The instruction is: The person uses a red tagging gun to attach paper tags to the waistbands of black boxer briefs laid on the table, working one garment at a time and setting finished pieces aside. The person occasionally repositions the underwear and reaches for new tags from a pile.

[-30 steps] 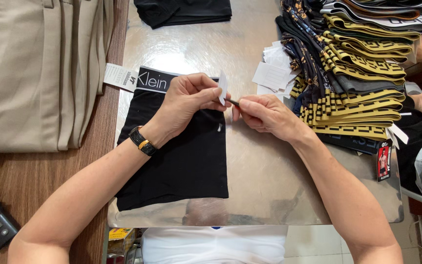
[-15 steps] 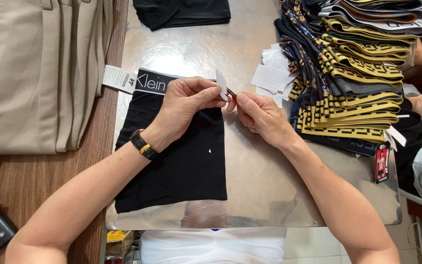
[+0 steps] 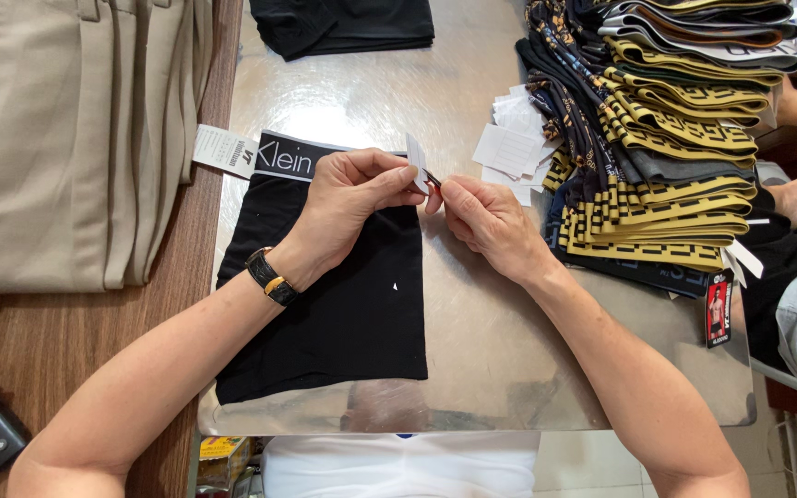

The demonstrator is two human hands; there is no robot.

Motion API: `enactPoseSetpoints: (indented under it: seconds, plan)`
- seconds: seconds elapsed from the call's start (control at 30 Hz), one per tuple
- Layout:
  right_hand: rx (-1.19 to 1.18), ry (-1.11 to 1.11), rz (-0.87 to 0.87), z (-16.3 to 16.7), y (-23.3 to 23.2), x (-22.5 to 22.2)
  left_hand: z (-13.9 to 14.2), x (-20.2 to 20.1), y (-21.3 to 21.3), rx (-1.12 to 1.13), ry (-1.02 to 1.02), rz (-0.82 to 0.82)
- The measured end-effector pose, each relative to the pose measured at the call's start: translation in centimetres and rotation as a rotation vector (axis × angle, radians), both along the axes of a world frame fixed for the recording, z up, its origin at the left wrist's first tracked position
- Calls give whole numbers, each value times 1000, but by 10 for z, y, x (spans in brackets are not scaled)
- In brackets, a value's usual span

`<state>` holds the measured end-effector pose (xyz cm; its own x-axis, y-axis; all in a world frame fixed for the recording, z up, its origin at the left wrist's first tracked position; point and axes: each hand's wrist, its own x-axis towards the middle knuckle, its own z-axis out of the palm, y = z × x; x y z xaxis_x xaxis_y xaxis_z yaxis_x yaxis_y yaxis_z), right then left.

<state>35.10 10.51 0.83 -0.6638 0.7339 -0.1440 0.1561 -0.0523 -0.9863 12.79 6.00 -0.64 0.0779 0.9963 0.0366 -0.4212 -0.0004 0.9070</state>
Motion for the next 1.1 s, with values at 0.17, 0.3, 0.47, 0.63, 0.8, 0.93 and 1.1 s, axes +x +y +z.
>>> enactPoseSetpoints:
  seconds: [0.17, 0.3, 0.47, 0.63, 0.8, 0.93, 1.1]
  plan:
    - [-10, 16, 12, -2, 1, 1, -1, 0, 0, -10, -16, -5]
    - [-1, 1, 1, -3, -1, 1, 0, 1, -1, -6, -33, -13]
    - [-19, -44, 47, 4, 3, 4, 3, 0, 0, 6, -31, -34]
    - [-238, -37, 134, 13, 13, 11, 2, -1, 1, 29, -29, -55]
    - [-182, -95, 141, 15, 12, 10, -2, -2, 2, 17, 17, -85]
    - [-145, -116, 156, 17, 11, 9, -5, -3, 3, 32, 48, -99]
    - [-153, -126, 148, 17, 11, 8, -8, -2, 2, 56, 85, -102]
